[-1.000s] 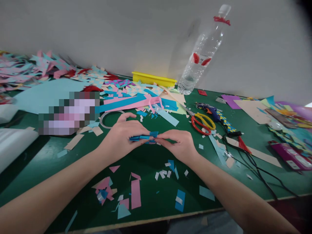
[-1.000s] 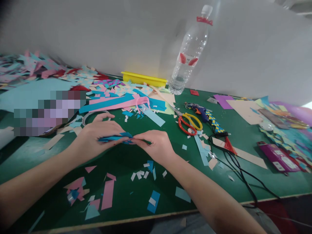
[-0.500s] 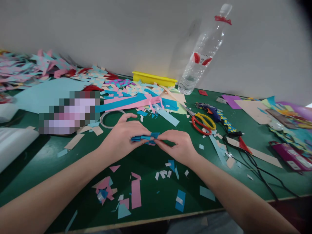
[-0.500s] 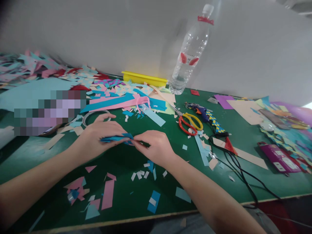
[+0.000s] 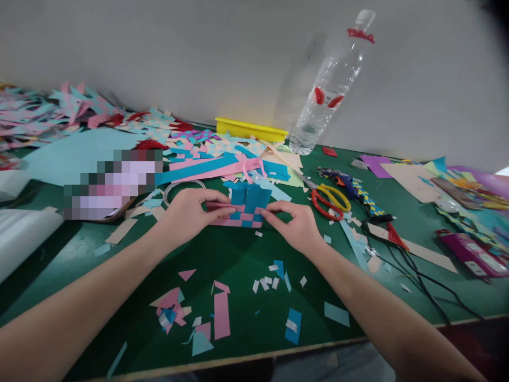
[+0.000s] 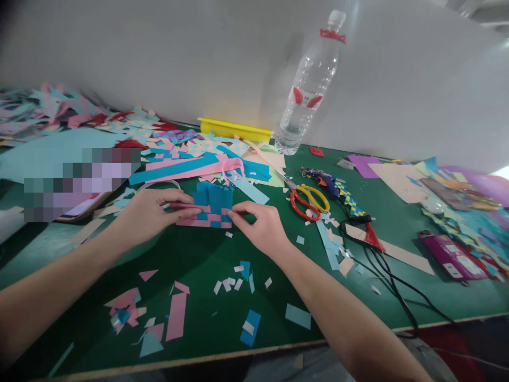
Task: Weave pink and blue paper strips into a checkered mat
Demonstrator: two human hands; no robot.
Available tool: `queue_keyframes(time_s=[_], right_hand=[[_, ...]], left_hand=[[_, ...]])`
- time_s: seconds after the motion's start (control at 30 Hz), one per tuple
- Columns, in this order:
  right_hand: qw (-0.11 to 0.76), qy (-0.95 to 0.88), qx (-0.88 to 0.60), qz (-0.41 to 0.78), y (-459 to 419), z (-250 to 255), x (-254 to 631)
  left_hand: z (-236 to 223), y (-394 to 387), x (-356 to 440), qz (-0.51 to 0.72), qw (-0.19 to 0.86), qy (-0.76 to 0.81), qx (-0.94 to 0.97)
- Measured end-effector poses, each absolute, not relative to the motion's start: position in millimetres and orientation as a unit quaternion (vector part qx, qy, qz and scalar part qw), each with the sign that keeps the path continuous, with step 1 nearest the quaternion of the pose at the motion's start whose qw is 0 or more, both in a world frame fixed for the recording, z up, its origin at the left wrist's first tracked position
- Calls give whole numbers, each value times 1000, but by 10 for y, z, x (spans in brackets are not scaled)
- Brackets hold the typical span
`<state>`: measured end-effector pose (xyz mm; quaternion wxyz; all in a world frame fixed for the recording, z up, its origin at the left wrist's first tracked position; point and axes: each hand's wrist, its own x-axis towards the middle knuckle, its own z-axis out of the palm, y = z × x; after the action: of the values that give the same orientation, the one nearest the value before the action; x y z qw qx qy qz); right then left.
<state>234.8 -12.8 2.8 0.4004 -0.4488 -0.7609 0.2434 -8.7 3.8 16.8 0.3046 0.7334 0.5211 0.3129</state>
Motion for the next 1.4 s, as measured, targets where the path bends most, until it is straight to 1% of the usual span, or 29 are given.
queue_keyframes(time_s=[0.1, 0.27, 0.33, 0.4, 0.53, 0.63, 0.7, 0.8, 0.9, 0.97, 1.03, 1.2, 1.3, 1.4], right_hand=[[406, -746, -454, 268, -138, 42, 2339], [401, -742, -434, 316, -183, 92, 2323], [398, -739, -445, 311, -198, 106, 2321], [401, -725, -462, 317, -201, 107, 2324], [445, -656, -477, 379, -176, 68, 2338], [477, -625, -472, 400, -157, 39, 2340], [484, -622, -459, 411, -155, 39, 2335], [481, -631, -448, 411, -164, 63, 2325], [451, -658, -449, 402, -171, 80, 2325], [421, -670, -452, 412, -169, 75, 2330], [409, -665, -456, 427, -161, 62, 2337], [445, -620, -468, 444, -127, 51, 2359], [462, -631, -464, 415, -105, 38, 2373], [460, -650, -468, 382, -90, 6, 2377]], left_hand=[[178, 24, -78, 314, 307, 520, 733], [189, -21, -53, 331, 228, 458, 793], [190, -39, -46, 326, 222, 453, 799], [182, -47, -44, 325, 252, 466, 784], [148, -24, -37, 331, 374, 478, 723], [146, -7, -16, 322, 397, 486, 709], [171, -15, 5, 322, 381, 498, 709], [222, -48, 29, 365, 365, 516, 684], [237, -80, 31, 410, 357, 514, 663], [218, -89, 21, 427, 345, 505, 666], [188, -85, 9, 432, 322, 501, 677], [123, -51, -6, 410, 277, 501, 710], [97, -46, -7, 412, 238, 493, 728], [83, -57, -5, 418, 204, 488, 739]])
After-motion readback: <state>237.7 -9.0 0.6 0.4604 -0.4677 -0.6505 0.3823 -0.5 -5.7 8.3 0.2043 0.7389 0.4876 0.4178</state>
